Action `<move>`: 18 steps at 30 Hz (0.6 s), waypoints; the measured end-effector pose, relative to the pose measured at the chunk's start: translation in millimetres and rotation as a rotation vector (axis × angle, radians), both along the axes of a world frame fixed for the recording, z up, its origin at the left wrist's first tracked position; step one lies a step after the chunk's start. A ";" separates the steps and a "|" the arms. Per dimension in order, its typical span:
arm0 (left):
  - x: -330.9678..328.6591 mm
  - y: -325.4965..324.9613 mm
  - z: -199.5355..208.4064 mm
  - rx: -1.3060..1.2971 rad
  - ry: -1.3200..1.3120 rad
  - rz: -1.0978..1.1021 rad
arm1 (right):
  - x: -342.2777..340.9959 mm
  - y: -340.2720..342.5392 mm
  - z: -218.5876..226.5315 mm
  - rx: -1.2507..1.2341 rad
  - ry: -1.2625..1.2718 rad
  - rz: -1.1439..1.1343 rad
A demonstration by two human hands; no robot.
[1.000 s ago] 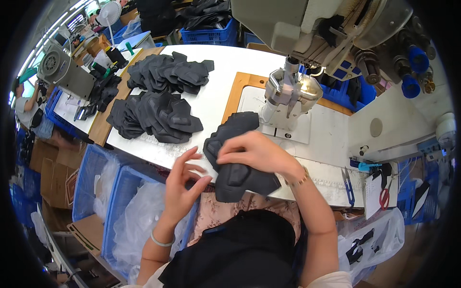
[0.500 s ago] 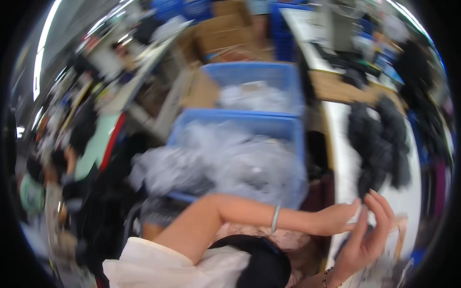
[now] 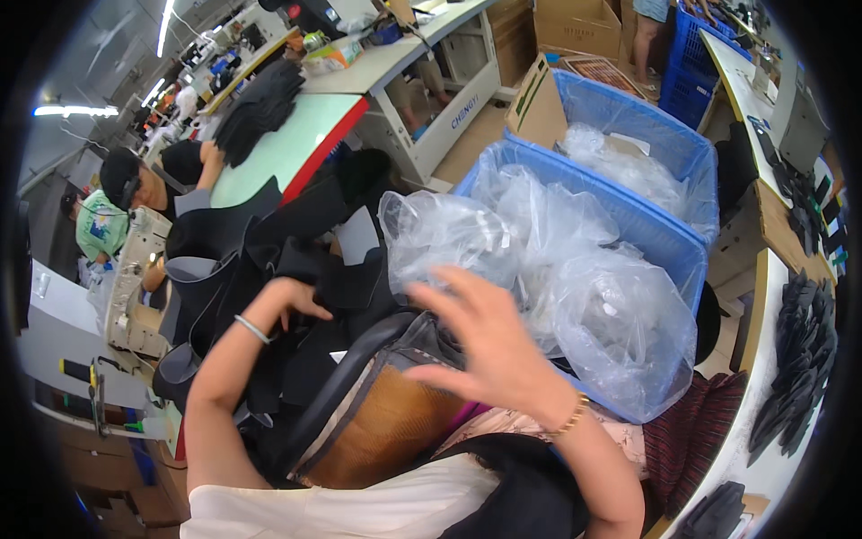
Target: The person sorts and stacks black shoe uppers by hand, taking them from a plastic bin and placing them onto a workbench.
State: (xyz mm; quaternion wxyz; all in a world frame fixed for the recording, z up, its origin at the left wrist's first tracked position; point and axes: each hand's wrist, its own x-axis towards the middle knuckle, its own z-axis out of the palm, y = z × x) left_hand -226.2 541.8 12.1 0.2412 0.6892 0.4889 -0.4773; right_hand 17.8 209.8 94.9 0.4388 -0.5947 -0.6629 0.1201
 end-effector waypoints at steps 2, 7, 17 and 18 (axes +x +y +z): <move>-5.2 -0.9 -51.9 0.082 0.051 0.094 | -24.9 37.5 4.2 0.088 -0.078 0.143; -42.3 -1.5 -221.0 -0.149 -0.073 -0.039 | -54.0 66.3 -15.2 -0.013 -0.098 0.186; -67.6 -13.1 -430.0 -0.522 -0.266 -0.095 | -59.5 77.2 -11.1 -0.081 -0.160 0.182; -93.7 -2.2 -429.3 -0.508 -0.261 -0.101 | -62.3 77.7 -10.8 -0.073 -0.159 0.193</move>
